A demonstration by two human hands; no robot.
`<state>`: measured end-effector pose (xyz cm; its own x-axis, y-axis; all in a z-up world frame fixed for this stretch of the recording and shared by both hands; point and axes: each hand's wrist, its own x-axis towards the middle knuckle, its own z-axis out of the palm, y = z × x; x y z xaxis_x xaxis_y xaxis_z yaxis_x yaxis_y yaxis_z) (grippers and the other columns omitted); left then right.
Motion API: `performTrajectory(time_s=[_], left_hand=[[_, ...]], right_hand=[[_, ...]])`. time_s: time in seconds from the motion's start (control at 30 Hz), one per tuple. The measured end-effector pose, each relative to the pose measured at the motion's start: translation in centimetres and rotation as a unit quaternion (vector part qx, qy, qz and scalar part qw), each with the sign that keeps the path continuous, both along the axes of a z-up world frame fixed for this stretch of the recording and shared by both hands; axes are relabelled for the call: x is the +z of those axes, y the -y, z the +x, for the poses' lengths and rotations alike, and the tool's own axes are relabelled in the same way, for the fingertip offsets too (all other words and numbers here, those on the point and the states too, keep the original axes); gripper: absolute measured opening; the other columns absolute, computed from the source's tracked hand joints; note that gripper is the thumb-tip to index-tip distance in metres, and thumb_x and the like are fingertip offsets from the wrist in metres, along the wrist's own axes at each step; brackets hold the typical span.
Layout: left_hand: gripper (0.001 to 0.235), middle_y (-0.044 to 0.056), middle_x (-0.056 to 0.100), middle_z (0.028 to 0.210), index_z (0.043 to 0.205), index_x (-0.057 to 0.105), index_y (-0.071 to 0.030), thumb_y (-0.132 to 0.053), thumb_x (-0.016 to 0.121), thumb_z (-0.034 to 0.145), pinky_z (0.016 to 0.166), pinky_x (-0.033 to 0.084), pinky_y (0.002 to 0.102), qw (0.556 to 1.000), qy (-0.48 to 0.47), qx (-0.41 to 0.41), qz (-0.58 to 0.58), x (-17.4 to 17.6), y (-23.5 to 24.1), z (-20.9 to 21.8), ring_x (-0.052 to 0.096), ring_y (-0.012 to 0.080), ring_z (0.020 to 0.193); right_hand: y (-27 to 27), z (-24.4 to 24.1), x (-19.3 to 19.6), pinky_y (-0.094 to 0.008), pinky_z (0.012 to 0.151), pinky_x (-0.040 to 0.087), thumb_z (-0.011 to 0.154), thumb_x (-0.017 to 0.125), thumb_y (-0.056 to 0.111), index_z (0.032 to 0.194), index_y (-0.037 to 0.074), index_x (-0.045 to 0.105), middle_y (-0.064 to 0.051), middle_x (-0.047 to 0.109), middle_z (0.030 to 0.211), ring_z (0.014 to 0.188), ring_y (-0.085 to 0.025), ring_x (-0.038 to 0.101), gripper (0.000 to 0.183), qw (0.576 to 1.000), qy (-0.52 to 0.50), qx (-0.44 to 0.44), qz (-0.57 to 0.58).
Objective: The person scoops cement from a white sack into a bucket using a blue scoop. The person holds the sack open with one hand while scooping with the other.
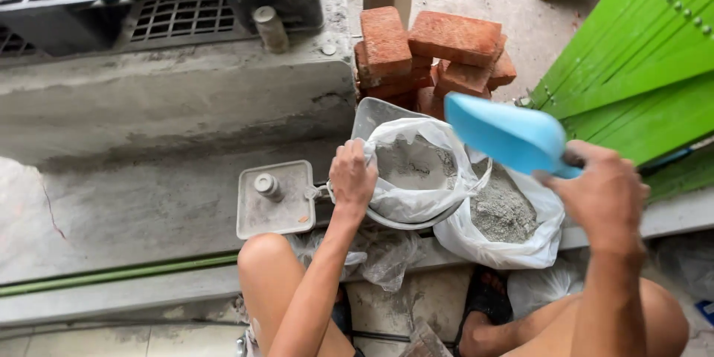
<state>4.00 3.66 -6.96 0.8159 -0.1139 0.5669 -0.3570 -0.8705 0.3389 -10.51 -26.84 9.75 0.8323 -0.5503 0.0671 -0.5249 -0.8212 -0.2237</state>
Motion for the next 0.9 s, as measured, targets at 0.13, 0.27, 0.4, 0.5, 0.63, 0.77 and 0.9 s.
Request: performTrajectory(time_s=[0.13,0.27,0.4,0.5,0.63,0.77,0.9], left_hand=[[0.034,0.016,0.066,0.103,0.115,0.057,-0.004,-0.023,0.07,0.09,0.056,0.048,0.06,0.994,-0.103,-0.001,-0.041,1.1,-0.5,1.5,0.065,0.045,0.089],[0.031,0.022,0.069,0.083,0.079,0.052,-0.002,-0.027,0.063,0.095,0.059,0.045,0.059,0.975,-0.214,-0.026,-0.047,3.9,-1.7,2.9,0.064,0.0533,0.077],[0.014,0.018,0.07,0.095,0.096,0.054,-0.009,-0.022,0.058,0.091,0.058,0.044,0.054,0.955,-0.254,-0.062,-0.137,5.0,-2.9,2.6,0.063,0.042,0.077],[0.018,0.016,0.073,0.109,0.106,0.062,-0.011,-0.019,0.056,0.09,0.069,0.051,0.053,0.939,-0.255,-0.089,-0.213,5.6,-2.8,2.2,0.068,0.0375,0.094],[0.019,0.016,0.074,0.11,0.107,0.065,-0.008,-0.017,0.057,0.092,0.069,0.052,0.049,0.941,-0.236,-0.115,-0.214,4.8,-1.8,2.2,0.07,0.0356,0.094],[0.013,0.015,0.073,0.099,0.101,0.064,-0.007,-0.015,0.057,0.092,0.07,0.049,0.046,0.936,-0.222,-0.139,-0.235,4.5,-0.9,2.3,0.067,0.0338,0.087],[0.016,0.012,0.072,0.097,0.1,0.068,-0.016,-0.024,0.063,0.087,0.083,0.058,0.055,0.925,-0.233,-0.112,-0.277,3.7,0.1,2.3,0.071,0.0419,0.098]], right_hand=[[-4.9,3.4,0.5,-0.05,0.08,0.055,0.068,0.083,0.051,0.099,0.036,0.077,-0.014,0.079,0.099,0.099,-0.042,0.074,0.035,0.995,-0.06,0.051,-0.063],[-8.8,6.0,1.9,-0.042,0.099,0.041,0.083,0.08,0.039,0.103,0.033,0.076,-0.005,0.081,0.097,0.097,-0.028,0.074,0.022,0.977,-0.127,0.121,-0.123],[-11.4,7.5,3.6,-0.039,0.101,0.032,0.077,0.084,0.049,0.098,0.037,0.075,0.004,0.082,0.096,0.093,-0.016,0.076,0.026,0.958,-0.187,0.157,-0.147],[-11.0,8.1,2.7,-0.036,0.103,0.035,0.062,0.094,0.056,0.107,0.04,0.075,0.0,0.081,0.105,0.107,-0.018,0.073,0.052,0.959,-0.189,0.169,-0.126],[-12.1,7.5,4.8,-0.042,0.1,0.044,0.066,0.098,0.044,0.12,0.033,0.071,-0.005,0.077,0.117,0.116,-0.026,0.069,0.061,0.962,-0.218,0.157,-0.044],[-12.7,7.2,7.0,-0.038,0.077,0.051,0.073,0.094,0.029,0.115,0.031,0.074,-0.002,0.079,0.094,0.086,-0.018,0.069,0.046,0.966,-0.179,0.164,0.087],[-13.2,7.1,5.0,-0.062,0.088,0.054,0.081,0.087,0.013,0.115,-0.003,0.071,-0.034,0.071,0.098,0.091,-0.05,0.071,0.04,0.926,0.093,0.25,0.267]])
